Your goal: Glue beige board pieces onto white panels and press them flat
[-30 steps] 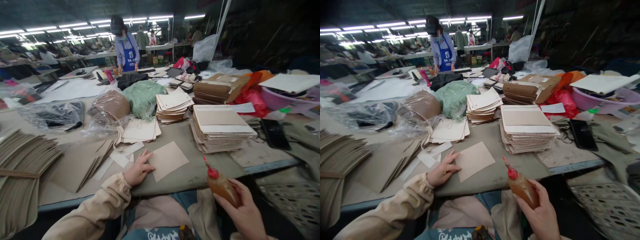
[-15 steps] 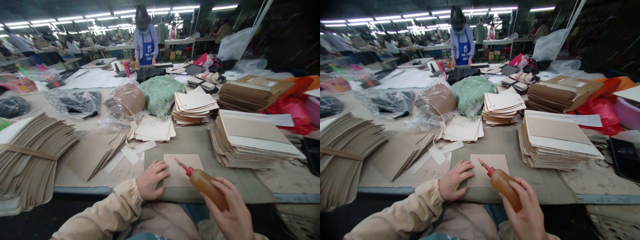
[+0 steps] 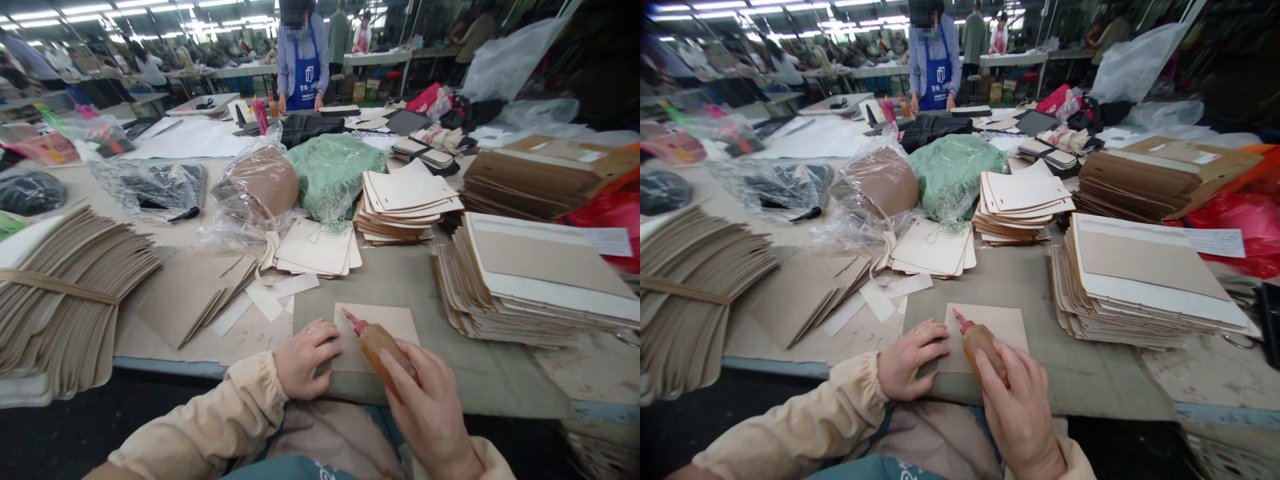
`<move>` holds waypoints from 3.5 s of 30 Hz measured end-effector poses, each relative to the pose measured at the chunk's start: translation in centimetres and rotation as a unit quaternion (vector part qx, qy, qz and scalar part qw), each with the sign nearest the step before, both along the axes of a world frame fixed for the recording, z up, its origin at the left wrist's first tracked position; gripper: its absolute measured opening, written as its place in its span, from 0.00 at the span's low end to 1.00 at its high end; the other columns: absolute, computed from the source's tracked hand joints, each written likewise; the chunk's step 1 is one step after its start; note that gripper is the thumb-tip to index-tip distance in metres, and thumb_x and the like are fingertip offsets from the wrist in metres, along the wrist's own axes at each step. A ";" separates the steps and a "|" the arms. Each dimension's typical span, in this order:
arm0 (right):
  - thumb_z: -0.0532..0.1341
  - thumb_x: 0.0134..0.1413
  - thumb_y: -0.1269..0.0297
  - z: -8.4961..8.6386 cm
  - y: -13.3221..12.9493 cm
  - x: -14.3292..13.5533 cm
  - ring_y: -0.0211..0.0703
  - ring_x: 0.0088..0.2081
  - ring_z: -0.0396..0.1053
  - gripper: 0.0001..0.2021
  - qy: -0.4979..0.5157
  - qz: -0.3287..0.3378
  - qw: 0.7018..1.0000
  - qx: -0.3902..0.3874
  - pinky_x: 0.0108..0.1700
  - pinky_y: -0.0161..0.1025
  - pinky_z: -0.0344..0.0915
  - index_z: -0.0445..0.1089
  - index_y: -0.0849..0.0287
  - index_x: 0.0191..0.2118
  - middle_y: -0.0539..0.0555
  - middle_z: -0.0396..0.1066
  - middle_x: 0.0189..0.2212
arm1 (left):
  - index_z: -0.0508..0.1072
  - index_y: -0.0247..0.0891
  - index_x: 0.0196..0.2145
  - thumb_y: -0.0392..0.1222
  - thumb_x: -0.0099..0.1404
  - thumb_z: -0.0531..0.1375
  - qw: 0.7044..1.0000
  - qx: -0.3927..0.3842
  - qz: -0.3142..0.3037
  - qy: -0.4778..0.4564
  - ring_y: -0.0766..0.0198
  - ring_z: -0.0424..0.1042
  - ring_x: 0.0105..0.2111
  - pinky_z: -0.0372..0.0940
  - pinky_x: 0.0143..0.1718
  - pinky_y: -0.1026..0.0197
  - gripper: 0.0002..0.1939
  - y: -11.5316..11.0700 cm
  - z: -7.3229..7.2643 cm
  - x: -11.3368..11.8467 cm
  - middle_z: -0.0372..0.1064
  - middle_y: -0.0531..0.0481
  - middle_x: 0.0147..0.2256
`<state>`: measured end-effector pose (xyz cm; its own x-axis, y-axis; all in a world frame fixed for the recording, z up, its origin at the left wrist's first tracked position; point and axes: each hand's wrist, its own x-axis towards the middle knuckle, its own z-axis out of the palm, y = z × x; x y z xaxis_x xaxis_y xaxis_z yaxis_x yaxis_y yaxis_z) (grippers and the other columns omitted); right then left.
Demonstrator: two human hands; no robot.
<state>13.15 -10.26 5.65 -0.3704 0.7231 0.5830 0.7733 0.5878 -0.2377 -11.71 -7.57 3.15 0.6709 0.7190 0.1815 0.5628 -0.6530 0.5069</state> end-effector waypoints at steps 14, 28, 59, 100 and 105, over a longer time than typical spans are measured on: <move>0.57 0.54 0.78 0.1 -0.7 0.9 0.57 0.46 0.61 0.15 -0.037 -0.038 0.998 0.019 0.43 0.53 0.59 0.70 0.57 0.46 0.61 0.67 0.48 | 0.67 0.38 0.47 0.35 0.51 0.57 1.000 0.005 0.002 0.003 0.52 0.59 0.55 0.52 0.61 0.43 0.23 0.0 0.1 0.1 0.61 0.40 0.52; 0.60 0.52 0.75 0.4 -1.7 6.1 0.55 0.42 0.64 0.13 -0.083 -0.143 0.984 0.063 0.42 0.51 0.62 0.71 0.57 0.44 0.62 0.67 0.44 | 0.68 0.39 0.46 0.33 0.51 0.57 1.000 0.016 -0.003 -0.003 0.51 0.60 0.56 0.54 0.59 0.42 0.22 0.1 0.2 -0.1 0.63 0.40 0.51; 0.59 0.54 0.78 -0.7 0.1 3.9 0.52 0.49 0.62 0.15 0.034 0.094 0.995 -0.028 0.47 0.52 0.65 0.71 0.54 0.45 0.59 0.66 0.48 | 0.73 0.37 0.40 0.30 0.63 0.53 0.994 0.087 0.036 -0.055 0.58 0.66 0.46 0.63 0.53 0.51 0.11 -1.7 -1.1 0.0 0.68 0.44 0.37; 0.60 0.56 0.68 1.1 -1.0 14.7 0.49 0.45 0.67 0.07 0.032 -0.021 0.996 -0.082 0.45 0.47 0.66 0.71 0.53 0.41 0.57 0.65 0.46 | 0.72 0.37 0.37 0.27 0.62 0.54 0.996 0.082 0.019 -0.042 0.60 0.67 0.45 0.63 0.54 0.50 0.11 -1.4 -0.5 0.3 0.67 0.47 0.34; 0.59 0.57 0.65 2.3 -3.9 16.3 0.50 0.47 0.66 0.10 -0.011 0.016 0.991 -0.136 0.41 0.45 0.69 0.71 0.51 0.44 0.57 0.64 0.47 | 0.72 0.37 0.37 0.27 0.62 0.53 0.995 0.089 0.019 -0.039 0.60 0.67 0.46 0.63 0.54 0.49 0.11 -1.4 -0.4 0.3 0.67 0.47 0.35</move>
<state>29.42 -14.19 7.91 -0.4061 0.8399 0.3602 0.7624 0.5287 -0.3731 -11.37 -8.94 2.70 0.6232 0.6951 0.3584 0.5515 -0.7156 0.4287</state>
